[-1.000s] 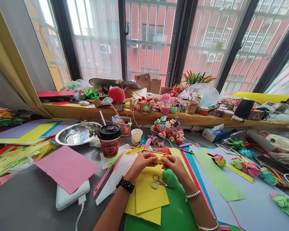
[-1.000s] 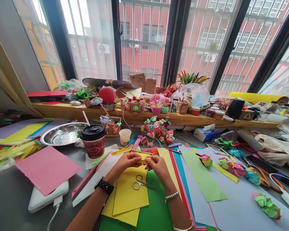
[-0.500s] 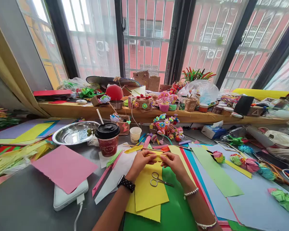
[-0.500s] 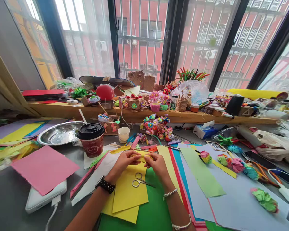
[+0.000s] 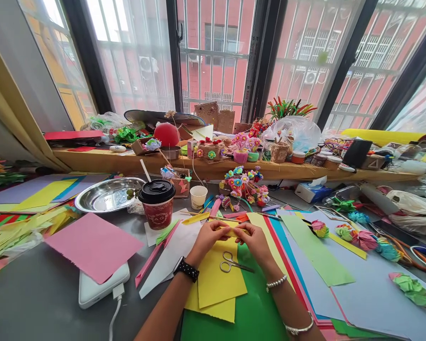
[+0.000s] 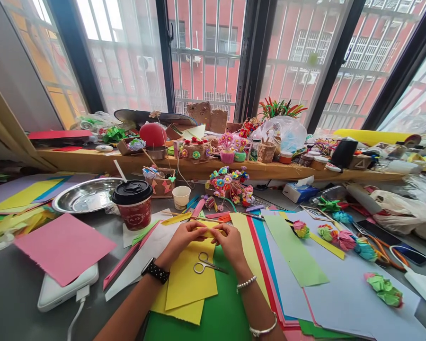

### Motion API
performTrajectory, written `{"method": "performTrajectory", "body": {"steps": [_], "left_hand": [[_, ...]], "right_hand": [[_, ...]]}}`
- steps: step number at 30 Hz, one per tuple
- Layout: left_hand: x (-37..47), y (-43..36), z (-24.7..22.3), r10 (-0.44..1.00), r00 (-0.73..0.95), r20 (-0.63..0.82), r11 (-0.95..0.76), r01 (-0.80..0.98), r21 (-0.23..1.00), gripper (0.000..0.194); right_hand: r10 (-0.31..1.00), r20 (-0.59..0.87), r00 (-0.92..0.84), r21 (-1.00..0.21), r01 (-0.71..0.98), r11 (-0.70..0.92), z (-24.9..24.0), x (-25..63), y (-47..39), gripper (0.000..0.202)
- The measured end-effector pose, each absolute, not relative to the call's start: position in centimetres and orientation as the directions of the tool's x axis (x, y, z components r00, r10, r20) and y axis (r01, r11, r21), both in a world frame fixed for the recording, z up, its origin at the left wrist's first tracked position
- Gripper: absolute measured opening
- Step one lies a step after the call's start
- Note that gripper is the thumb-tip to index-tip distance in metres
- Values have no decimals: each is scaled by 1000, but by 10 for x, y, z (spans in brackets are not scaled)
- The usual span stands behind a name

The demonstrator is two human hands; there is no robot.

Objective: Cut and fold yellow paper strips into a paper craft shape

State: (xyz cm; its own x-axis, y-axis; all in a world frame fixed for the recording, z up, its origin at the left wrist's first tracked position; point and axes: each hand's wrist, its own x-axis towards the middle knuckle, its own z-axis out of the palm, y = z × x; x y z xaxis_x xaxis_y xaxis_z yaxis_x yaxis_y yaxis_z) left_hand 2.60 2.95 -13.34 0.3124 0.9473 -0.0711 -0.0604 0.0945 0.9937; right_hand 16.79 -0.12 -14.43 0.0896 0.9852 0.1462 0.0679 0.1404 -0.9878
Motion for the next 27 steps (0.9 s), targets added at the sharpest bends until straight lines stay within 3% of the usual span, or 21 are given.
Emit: {"method": "performTrajectory", "body": {"steps": [10,16,27], "left_hand": [[24,31,-134,952,298,-72,102,-87,991,25],[23,32,-134,967,246,-71,97,-97,991,24],[22,33,-134,945,277,-177,212,-103,972,32]], "right_hand": [[989,136,57,-991,24,135,-142,169,-2,26],[988,91,122,-996,4,91,-140,168,0,30],[964,156,216,-987,68,145,-141,168,-4,32]]}}
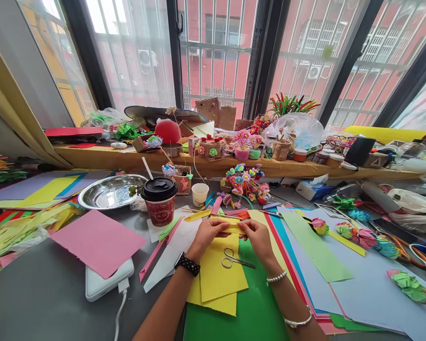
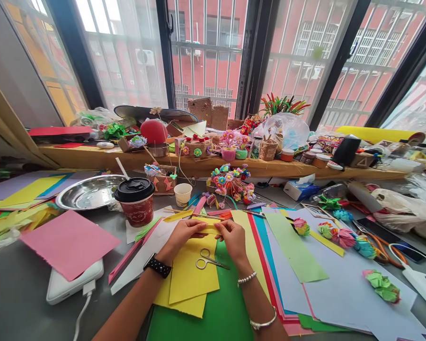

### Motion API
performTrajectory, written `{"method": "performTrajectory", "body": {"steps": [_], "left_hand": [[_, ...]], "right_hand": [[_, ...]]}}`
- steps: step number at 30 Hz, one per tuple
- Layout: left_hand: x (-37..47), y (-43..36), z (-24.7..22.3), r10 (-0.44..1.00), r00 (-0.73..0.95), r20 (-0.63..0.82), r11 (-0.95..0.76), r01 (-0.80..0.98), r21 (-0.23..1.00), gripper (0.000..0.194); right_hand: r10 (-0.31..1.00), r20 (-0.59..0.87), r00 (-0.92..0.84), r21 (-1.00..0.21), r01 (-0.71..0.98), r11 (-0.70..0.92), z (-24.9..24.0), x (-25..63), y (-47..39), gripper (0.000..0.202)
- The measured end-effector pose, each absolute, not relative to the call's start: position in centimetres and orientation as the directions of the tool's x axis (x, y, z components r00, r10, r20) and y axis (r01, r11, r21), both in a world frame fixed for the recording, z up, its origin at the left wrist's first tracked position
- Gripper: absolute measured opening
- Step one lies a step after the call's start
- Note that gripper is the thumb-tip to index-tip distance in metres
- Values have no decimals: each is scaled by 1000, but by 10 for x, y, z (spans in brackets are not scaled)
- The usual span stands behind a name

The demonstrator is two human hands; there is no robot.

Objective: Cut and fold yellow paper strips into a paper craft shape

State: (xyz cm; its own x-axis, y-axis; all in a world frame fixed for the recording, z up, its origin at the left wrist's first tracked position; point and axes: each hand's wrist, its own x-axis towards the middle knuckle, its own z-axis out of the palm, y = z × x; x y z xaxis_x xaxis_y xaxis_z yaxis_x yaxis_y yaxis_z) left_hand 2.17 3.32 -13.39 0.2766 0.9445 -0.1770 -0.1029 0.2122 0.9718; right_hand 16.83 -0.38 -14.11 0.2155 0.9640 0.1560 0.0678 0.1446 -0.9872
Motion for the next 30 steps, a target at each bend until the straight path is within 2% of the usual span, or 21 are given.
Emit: {"method": "performTrajectory", "body": {"steps": [11,22,27,30], "left_hand": [[16,37,-134,915,358,-188,234,-91,968,34],[19,33,-131,953,268,-143,185,-140,973,36],[22,29,-130,917,370,-148,198,-100,975,35],[22,30,-129,925,353,-142,182,-81,980,35]], "right_hand": [[961,190,203,-979,115,169,-140,170,-5,34],[967,172,189,-984,66,163,-144,176,0,33],[963,192,189,-980,82,180,-143,175,-1,34],[973,176,150,-984,50,170,-141,173,-2,33]]}}
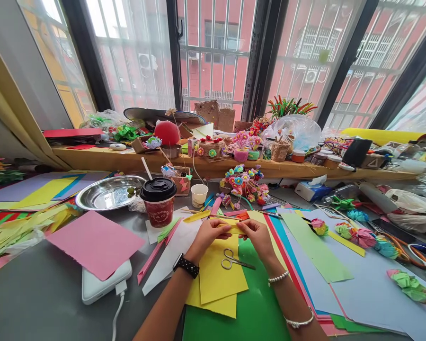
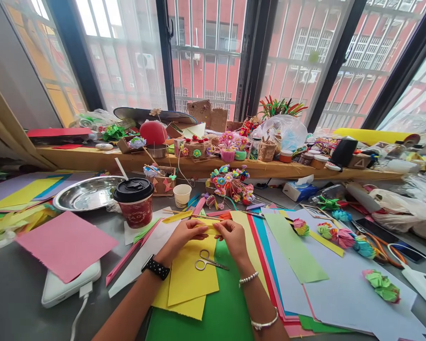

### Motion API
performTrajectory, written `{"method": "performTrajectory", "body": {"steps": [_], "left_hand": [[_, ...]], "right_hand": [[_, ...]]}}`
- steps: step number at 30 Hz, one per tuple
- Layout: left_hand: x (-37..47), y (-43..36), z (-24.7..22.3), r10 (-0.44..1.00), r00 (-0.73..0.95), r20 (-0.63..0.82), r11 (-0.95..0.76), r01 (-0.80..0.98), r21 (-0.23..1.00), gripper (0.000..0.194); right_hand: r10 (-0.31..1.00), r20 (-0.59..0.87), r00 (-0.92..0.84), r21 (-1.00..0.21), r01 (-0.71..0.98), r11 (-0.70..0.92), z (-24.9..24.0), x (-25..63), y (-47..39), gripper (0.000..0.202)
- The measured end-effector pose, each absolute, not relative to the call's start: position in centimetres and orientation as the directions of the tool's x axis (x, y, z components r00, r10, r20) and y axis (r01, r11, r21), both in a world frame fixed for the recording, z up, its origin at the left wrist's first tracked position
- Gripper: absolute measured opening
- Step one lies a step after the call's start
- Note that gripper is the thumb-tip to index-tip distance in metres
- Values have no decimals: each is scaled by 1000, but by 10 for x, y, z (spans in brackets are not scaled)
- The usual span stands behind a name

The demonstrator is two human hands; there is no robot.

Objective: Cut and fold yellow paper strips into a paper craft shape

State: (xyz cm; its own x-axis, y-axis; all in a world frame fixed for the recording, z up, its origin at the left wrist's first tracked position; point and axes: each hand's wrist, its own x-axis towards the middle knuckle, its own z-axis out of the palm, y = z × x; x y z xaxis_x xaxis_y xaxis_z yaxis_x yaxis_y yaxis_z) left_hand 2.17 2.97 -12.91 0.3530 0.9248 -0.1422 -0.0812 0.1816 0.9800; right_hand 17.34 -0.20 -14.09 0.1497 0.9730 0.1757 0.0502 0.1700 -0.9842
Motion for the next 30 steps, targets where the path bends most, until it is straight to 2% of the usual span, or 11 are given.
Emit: {"method": "performTrajectory", "body": {"steps": [3,8,14,21,30], "left_hand": [[19,30,-128,929,348,-126,163,-79,984,34],[18,28,-125,890,438,-128,140,5,990,32],[22,26,-126,909,409,-75,64,40,997,31],[18,29,-128,896,433,-100,110,3,994,32],[14,26,-124,844,487,-226,278,-38,960,31]], "right_hand": [[980,160,119,-987,24,158,-139,174,-2,31],[980,179,92,-984,40,176,-139,174,-4,26],[975,190,115,-982,18,189,-139,173,-6,21],[988,153,1,-987,40,153,-138,174,-6,27],[992,127,14,-992,26,126,-133,173,-8,19]]}}
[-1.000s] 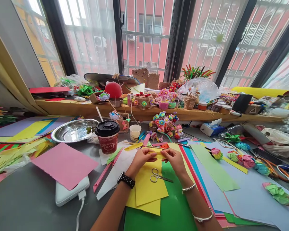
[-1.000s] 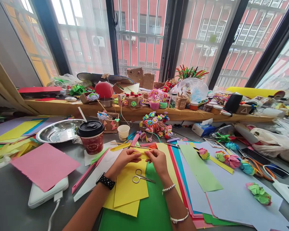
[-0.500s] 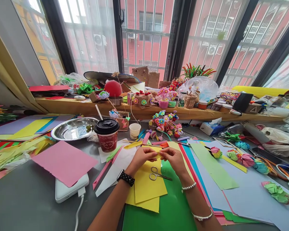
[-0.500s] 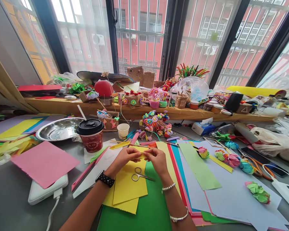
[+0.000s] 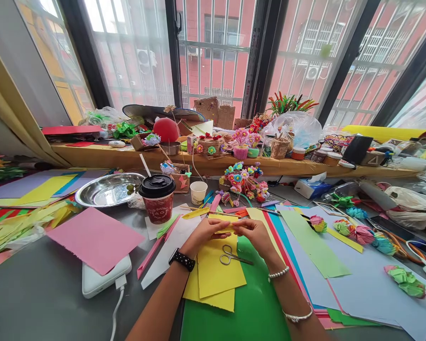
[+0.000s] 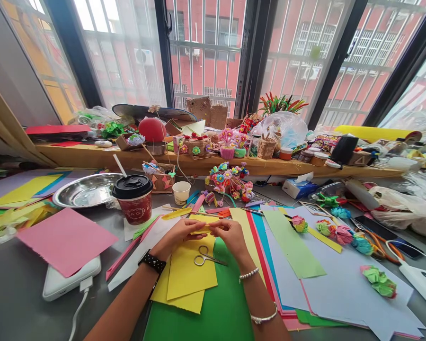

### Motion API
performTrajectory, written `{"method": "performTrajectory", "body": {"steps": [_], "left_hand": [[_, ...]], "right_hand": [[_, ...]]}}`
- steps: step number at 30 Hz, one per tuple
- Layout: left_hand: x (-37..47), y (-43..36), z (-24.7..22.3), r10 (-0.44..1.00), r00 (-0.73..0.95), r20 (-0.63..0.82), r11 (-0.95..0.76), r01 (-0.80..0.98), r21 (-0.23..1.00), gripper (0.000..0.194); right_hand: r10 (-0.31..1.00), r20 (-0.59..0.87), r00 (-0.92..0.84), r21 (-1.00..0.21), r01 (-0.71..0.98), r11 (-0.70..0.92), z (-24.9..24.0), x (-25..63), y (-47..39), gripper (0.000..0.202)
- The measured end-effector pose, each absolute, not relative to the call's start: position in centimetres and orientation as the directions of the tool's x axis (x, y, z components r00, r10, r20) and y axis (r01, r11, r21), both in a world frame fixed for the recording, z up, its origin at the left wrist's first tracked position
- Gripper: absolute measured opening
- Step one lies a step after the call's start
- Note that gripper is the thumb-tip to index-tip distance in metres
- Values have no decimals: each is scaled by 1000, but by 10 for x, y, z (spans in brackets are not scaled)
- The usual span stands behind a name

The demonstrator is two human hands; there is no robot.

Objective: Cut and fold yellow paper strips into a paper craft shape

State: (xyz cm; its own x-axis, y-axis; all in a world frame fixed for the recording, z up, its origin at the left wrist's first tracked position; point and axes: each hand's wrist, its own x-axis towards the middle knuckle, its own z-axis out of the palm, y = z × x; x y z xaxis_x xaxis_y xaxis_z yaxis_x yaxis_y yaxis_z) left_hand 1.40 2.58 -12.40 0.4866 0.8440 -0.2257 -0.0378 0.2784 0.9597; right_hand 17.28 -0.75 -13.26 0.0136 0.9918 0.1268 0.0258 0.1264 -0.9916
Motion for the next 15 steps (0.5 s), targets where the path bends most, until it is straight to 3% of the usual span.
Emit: {"method": "performTrajectory", "body": {"steps": [7,15], "left_hand": [[12,26,-129,857,492,-153,193,-31,981,29],[15,25,-127,859,500,-111,113,27,993,32]], "right_hand": [[982,185,-31,-970,152,188,-136,176,-7,22],[987,152,-55,-984,83,156,-136,175,-7,21]]}}
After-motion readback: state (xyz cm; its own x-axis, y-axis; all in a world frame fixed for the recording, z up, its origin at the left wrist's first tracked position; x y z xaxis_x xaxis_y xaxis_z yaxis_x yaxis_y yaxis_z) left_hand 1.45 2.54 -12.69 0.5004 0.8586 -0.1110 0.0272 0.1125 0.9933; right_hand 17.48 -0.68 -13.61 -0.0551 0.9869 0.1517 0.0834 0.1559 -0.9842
